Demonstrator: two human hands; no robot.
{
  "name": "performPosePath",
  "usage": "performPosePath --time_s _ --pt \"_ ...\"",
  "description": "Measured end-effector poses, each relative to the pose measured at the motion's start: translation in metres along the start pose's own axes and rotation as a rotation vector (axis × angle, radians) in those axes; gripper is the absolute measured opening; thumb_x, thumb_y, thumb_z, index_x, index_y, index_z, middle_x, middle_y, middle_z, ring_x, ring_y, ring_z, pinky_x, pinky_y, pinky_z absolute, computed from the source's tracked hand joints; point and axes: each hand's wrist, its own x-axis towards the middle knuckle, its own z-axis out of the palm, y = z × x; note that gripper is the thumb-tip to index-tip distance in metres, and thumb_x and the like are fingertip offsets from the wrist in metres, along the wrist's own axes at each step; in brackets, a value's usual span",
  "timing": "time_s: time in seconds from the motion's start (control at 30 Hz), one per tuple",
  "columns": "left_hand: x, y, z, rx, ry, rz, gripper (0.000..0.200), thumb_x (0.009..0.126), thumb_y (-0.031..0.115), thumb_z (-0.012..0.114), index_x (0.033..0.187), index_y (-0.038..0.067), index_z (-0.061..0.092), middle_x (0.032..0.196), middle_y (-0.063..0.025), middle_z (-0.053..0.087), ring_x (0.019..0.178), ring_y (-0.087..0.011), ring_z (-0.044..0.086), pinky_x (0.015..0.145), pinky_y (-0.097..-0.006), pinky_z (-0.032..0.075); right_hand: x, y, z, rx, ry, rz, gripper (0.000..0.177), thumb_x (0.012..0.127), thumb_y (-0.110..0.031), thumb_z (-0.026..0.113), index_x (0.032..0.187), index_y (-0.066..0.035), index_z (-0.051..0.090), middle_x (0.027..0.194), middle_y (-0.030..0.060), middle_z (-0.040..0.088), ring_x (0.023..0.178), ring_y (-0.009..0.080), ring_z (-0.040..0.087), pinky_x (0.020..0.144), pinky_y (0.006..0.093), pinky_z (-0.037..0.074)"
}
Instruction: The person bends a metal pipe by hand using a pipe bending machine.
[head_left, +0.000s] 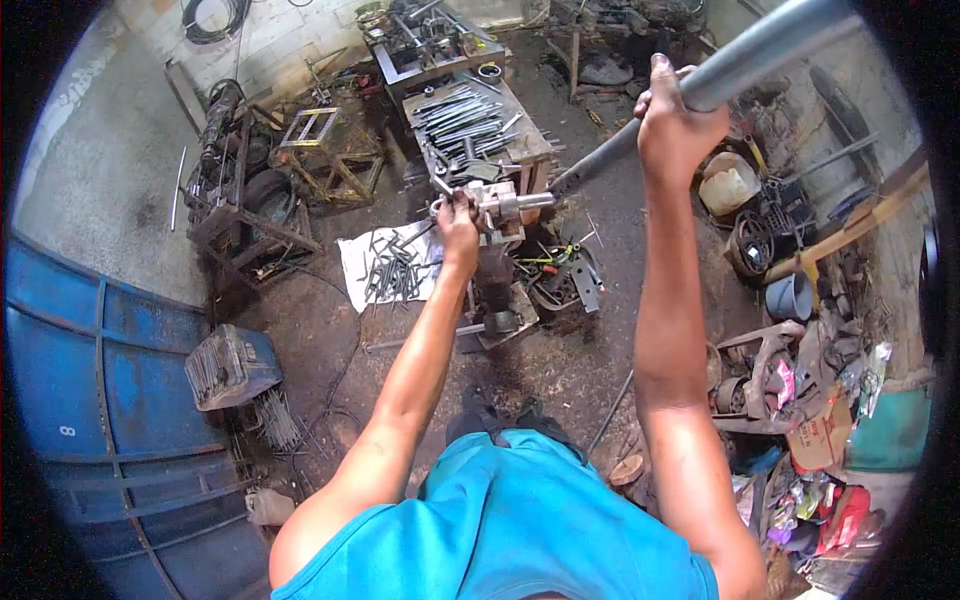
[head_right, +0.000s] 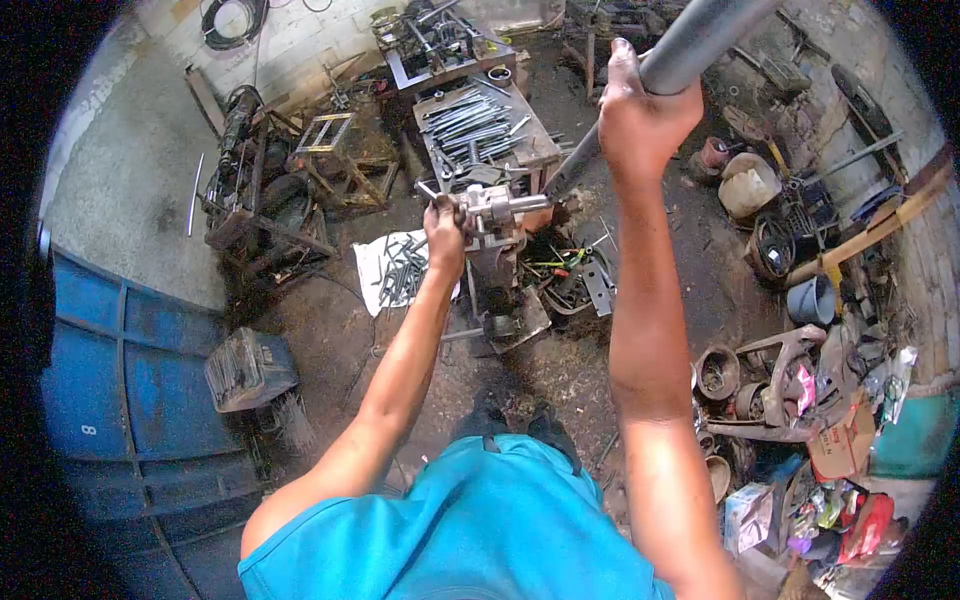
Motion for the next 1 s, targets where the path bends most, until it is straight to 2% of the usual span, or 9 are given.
performPosePath --time_s 0.03,0.1,0.13,0.23,0.4,0.57,0.77,0.83,1.0 --pt "-0.014 0.012 0.007 0.006 0.011 0.001 0.028 0.100 0.035 0.045 0.090 0.009 0.049 0.069 0.0037 0.046 0.058 -0.0085 0.041 0.054 -0.0265 0.036 0.005 0.007 0.001 -0.023 -0.005 -0.065 0.019 0.083 0.002 0.066 0.082 -0.002 0.048 0.062 0.0033 0.051 0.045 0.0098 0.048 0.042 0.0247 0.040" --pt "-0.044 0.038 0.022 -0.431 -0.160 -0.030 0.031 0.102 0.034 0.036 0.080 0.013 0.045 0.058 0.0041 0.034 0.046 -0.0087 0.028 0.044 -0.0246 0.025 -0.001 0.012 -0.002 -0.046 -0.015 -0.103 0.019 0.083 0.001 0.066 0.081 -0.003 0.048 0.061 0.0029 0.050 0.044 0.0097 0.048 0.042 0.0246 0.040" --pt "-0.049 0.048 0.022 -0.532 -0.011 -0.116 0.037 0.102 0.038 0.033 0.076 0.014 0.042 0.056 0.0037 0.027 0.044 -0.0103 0.021 0.043 -0.0268 0.022 -0.001 0.009 0.002 -0.004 0.003 -0.094 0.019 0.083 0.001 0.066 0.080 -0.003 0.047 0.061 0.0027 0.051 0.044 0.0097 0.049 0.042 0.0243 0.040" --pt "-0.061 0.064 0.028 -0.809 0.026 -0.132 0.038 0.094 0.041 0.042 0.068 0.014 0.037 0.051 0.0036 0.023 0.043 -0.0110 0.020 0.041 -0.0280 0.017 -0.009 -0.003 0.005 0.049 0.043 -0.072 0.021 0.083 0.001 0.067 0.077 -0.002 0.047 0.059 0.0026 0.052 0.044 0.0095 0.050 0.042 0.0239 0.040" --pt "-0.077 0.081 0.031 -0.876 -0.039 -0.042 0.039 0.084 0.036 0.053 0.060 0.013 0.032 0.056 0.0013 0.022 0.049 -0.0129 0.020 0.047 -0.0295 0.017 -0.010 0.005 -0.002 0.016 -0.010 -0.112 0.020 0.082 0.000 0.068 0.082 -0.001 0.047 0.061 0.0036 0.053 0.045 0.0098 0.051 0.042 0.0241 0.040" --pt "-0.077 0.086 0.016 -0.881 -0.025 0.042 0.036 0.081 0.034 0.053 0.060 0.013 0.032 0.056 0.0012 0.022 0.050 -0.0134 0.021 0.049 -0.0302 0.019 -0.004 0.024 -0.005 -0.056 -0.023 -0.267 0.026 0.083 -0.002 0.068 0.096 0.000 0.046 0.068 0.0044 0.055 0.051 0.0096 0.053 0.046 0.0232 0.042" --pt "-0.051 0.091 -0.029 -0.798 0.078 0.112 0.038 0.078 0.036 0.054 0.057 0.015 0.030 0.053 0.0017 0.023 0.051 -0.0145 0.025 0.053 -0.0313 0.024 -0.018 0.064 -0.006 -0.075 -0.002 -0.199 0.038 0.084 -0.003 0.066 0.109 0.002 0.039 0.082 0.0094 0.056 0.061 0.0096 0.053 0.051 0.0220 0.045" --pt "-0.040 0.097 -0.043 -0.842 0.258 0.103 0.035 0.079 0.035 0.051 0.059 0.012 0.034 0.057 -0.0032 0.033 0.058 -0.0194 0.034 0.062 -0.0360 0.031 -0.028 0.079 0.001 -0.046 0.156 -0.212 0.052 0.079 -0.018 0.077 0.109 0.001 0.039 0.097 0.0120 0.053 0.075 0.0133 0.052 0.068 0.0291 0.048" --pt "0.021 0.094 -0.108 -0.873 0.485 0.066 0.035 0.080 0.038 0.050 0.062 0.008 0.043 0.073 -0.0132 0.055 0.079 -0.0298 0.051 0.078 -0.0435 0.038 -0.039 0.104 0.003 -0.031 0.156 -0.246 0.055 0.083 -0.014 0.072 0.115 -0.004 0.029 0.092 0.0150 0.052 0.070 0.0161 0.053 0.058 0.0255 0.052"
